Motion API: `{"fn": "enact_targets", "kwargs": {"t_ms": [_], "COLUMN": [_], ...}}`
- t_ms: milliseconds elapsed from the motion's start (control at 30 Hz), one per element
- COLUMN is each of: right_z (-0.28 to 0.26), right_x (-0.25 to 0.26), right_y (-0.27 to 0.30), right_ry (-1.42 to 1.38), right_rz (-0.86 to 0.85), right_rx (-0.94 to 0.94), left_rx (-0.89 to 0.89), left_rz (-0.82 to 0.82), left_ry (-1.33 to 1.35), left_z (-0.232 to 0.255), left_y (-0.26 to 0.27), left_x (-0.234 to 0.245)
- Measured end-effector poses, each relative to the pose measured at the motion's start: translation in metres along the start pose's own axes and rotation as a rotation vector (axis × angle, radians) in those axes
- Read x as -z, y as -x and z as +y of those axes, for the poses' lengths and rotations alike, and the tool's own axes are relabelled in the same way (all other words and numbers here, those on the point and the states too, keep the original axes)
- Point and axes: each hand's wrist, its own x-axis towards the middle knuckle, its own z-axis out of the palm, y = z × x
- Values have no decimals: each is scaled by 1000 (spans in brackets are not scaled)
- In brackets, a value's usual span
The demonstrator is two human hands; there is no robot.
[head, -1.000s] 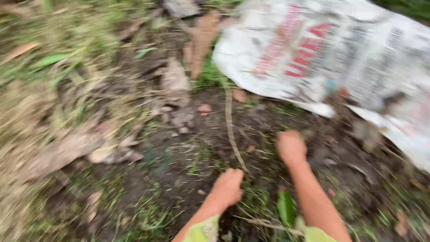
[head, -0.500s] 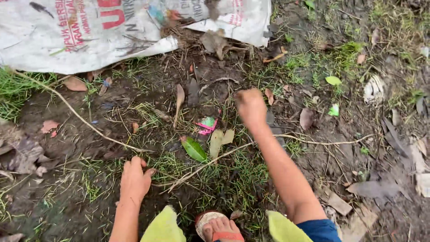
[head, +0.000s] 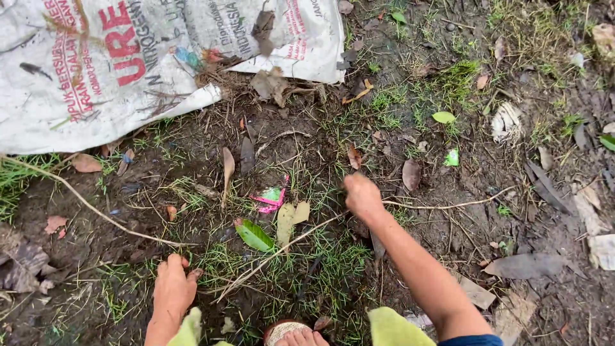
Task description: Pulling weeds and grass from the ground by hand.
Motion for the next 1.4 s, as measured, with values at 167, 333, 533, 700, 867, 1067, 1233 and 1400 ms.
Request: {"fn": "enact_targets", "kwargs": {"t_ms": [167,333,533,700,867,1067,1233,1400], "right_z": [-19,4,34,62,95,117,86,88], "right_x": [62,26,19,60,67,28,51,64], "right_y": [-58,-89,-21,-49,-134,-151,-107,-106], "right_ry": [119,301,201,23,-36,196,231,-31], "right_rz": [335,119,-132,-10,332,128,43,358], "right_rx": [153,-14,71,-29,-238,-378,-271,-220], "left_rx": [29,31,101,-454,-517,-482,-523,-732], "left_rz": [-56,-46,-314,298,166,69,108,368], "left_ry": [-83,-120,-465,-446,-502,-493,-599,-449], "left_z": [2,10,74,143,168,153,183,233], "left_y": [1,-2,7,-6,-5,-6,-17,-30], "left_x": [2,5,53,39,-3,-21,-8,-3]}}
